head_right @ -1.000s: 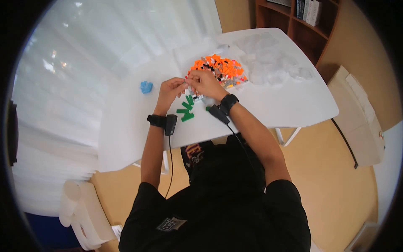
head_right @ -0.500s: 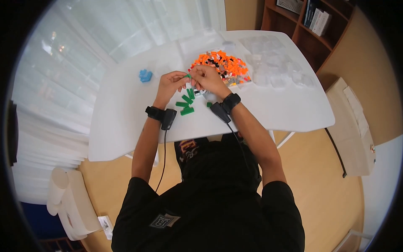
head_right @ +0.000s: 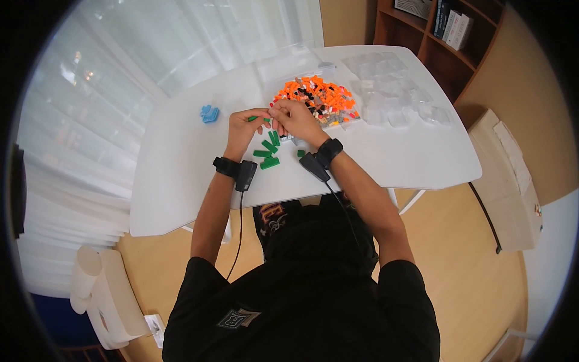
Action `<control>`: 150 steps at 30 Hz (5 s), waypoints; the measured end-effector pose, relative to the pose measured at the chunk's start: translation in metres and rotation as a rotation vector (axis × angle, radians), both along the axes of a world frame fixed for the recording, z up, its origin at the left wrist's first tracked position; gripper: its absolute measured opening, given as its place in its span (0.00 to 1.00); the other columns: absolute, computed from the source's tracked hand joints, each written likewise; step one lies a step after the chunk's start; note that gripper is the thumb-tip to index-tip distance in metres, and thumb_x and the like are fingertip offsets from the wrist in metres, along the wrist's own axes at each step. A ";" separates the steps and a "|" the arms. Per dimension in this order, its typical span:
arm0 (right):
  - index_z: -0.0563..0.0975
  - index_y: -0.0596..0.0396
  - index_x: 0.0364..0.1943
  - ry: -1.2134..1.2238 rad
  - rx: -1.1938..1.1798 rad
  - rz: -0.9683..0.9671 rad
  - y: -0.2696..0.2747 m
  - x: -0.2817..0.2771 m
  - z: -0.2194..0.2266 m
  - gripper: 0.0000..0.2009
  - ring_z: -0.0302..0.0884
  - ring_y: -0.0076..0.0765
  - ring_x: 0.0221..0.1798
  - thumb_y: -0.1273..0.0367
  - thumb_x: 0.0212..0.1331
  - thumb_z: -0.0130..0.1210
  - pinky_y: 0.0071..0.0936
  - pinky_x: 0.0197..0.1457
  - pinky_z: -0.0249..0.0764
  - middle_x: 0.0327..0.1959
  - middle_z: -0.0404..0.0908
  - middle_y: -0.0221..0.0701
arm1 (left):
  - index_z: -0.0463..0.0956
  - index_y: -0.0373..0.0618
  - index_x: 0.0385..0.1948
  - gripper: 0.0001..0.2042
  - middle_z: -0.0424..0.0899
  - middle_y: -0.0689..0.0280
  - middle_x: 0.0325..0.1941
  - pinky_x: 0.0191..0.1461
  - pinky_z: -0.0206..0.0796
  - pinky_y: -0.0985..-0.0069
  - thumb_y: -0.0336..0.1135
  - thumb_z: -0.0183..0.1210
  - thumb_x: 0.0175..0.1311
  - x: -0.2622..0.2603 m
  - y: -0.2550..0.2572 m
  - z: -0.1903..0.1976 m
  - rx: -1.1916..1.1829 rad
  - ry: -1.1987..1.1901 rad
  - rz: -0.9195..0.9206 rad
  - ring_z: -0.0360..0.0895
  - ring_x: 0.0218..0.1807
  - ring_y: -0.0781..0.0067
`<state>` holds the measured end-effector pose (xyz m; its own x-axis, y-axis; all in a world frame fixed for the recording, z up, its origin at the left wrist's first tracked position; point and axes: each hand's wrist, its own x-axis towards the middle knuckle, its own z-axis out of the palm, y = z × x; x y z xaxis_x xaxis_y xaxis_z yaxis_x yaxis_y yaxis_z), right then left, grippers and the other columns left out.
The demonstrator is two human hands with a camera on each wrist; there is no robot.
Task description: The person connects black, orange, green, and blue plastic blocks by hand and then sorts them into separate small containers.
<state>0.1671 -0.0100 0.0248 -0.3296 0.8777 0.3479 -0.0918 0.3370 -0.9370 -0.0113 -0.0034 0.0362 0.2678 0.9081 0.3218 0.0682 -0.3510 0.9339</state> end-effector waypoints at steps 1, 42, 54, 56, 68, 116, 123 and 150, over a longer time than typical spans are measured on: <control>0.74 0.58 0.31 0.021 -0.002 -0.004 0.000 -0.001 0.001 0.09 0.72 0.16 0.18 0.68 0.67 0.49 0.15 0.20 0.67 0.19 0.77 0.26 | 0.82 0.33 0.31 0.06 0.83 0.60 0.29 0.25 0.64 0.84 0.22 0.55 0.59 0.001 -0.001 0.002 -0.022 -0.022 0.004 0.77 0.26 0.78; 0.80 0.58 0.40 -0.169 0.501 -0.341 -0.001 0.002 0.003 0.14 0.73 0.28 0.27 0.72 0.48 0.65 0.22 0.30 0.71 0.30 0.77 0.33 | 0.71 0.33 0.50 0.15 0.82 0.58 0.45 0.37 0.67 0.82 0.34 0.52 0.68 -0.006 -0.006 0.015 -0.311 -0.078 -0.217 0.82 0.42 0.71; 0.81 0.60 0.35 -0.017 0.179 -0.139 -0.004 0.003 0.002 0.07 0.73 0.20 0.25 0.78 0.50 0.62 0.19 0.28 0.70 0.23 0.78 0.29 | 0.76 0.36 0.42 0.13 0.84 0.61 0.34 0.32 0.64 0.84 0.38 0.51 0.69 -0.017 -0.002 0.013 -0.435 -0.086 -0.307 0.80 0.32 0.78; 0.81 0.60 0.35 -0.007 0.235 -0.170 -0.003 0.004 0.003 0.07 0.73 0.19 0.26 0.78 0.50 0.62 0.18 0.29 0.70 0.24 0.78 0.28 | 0.76 0.36 0.42 0.13 0.84 0.61 0.33 0.32 0.64 0.85 0.38 0.51 0.69 -0.017 -0.002 0.014 -0.443 -0.119 -0.310 0.80 0.31 0.79; 0.80 0.61 0.35 -0.011 0.178 -0.092 -0.004 0.004 0.002 0.09 0.72 0.20 0.26 0.77 0.48 0.64 0.18 0.30 0.70 0.24 0.76 0.28 | 0.77 0.35 0.38 0.14 0.82 0.61 0.29 0.31 0.67 0.84 0.39 0.50 0.70 -0.017 0.000 0.011 -0.401 0.006 -0.302 0.75 0.24 0.79; 0.81 0.59 0.39 -0.176 0.399 -0.205 -0.004 0.004 0.004 0.14 0.74 0.25 0.26 0.73 0.46 0.67 0.21 0.30 0.71 0.28 0.78 0.32 | 0.74 0.39 0.41 0.09 0.81 0.65 0.33 0.33 0.66 0.85 0.35 0.52 0.69 -0.012 -0.009 0.019 -0.456 -0.058 -0.287 0.75 0.27 0.82; 0.82 0.60 0.37 -0.016 0.192 -0.077 -0.005 0.004 0.002 0.09 0.74 0.21 0.25 0.75 0.49 0.65 0.20 0.30 0.71 0.24 0.80 0.31 | 0.76 0.38 0.40 0.09 0.80 0.67 0.29 0.32 0.66 0.85 0.34 0.53 0.68 -0.020 -0.001 0.012 -0.436 -0.086 -0.355 0.74 0.27 0.83; 0.82 0.59 0.33 -0.014 0.211 -0.073 -0.008 0.002 0.004 0.06 0.78 0.19 0.29 0.76 0.50 0.65 0.17 0.34 0.73 0.27 0.82 0.30 | 0.79 0.35 0.34 0.09 0.79 0.67 0.26 0.26 0.59 0.86 0.33 0.57 0.64 -0.022 0.000 0.004 -0.522 -0.159 -0.356 0.71 0.25 0.84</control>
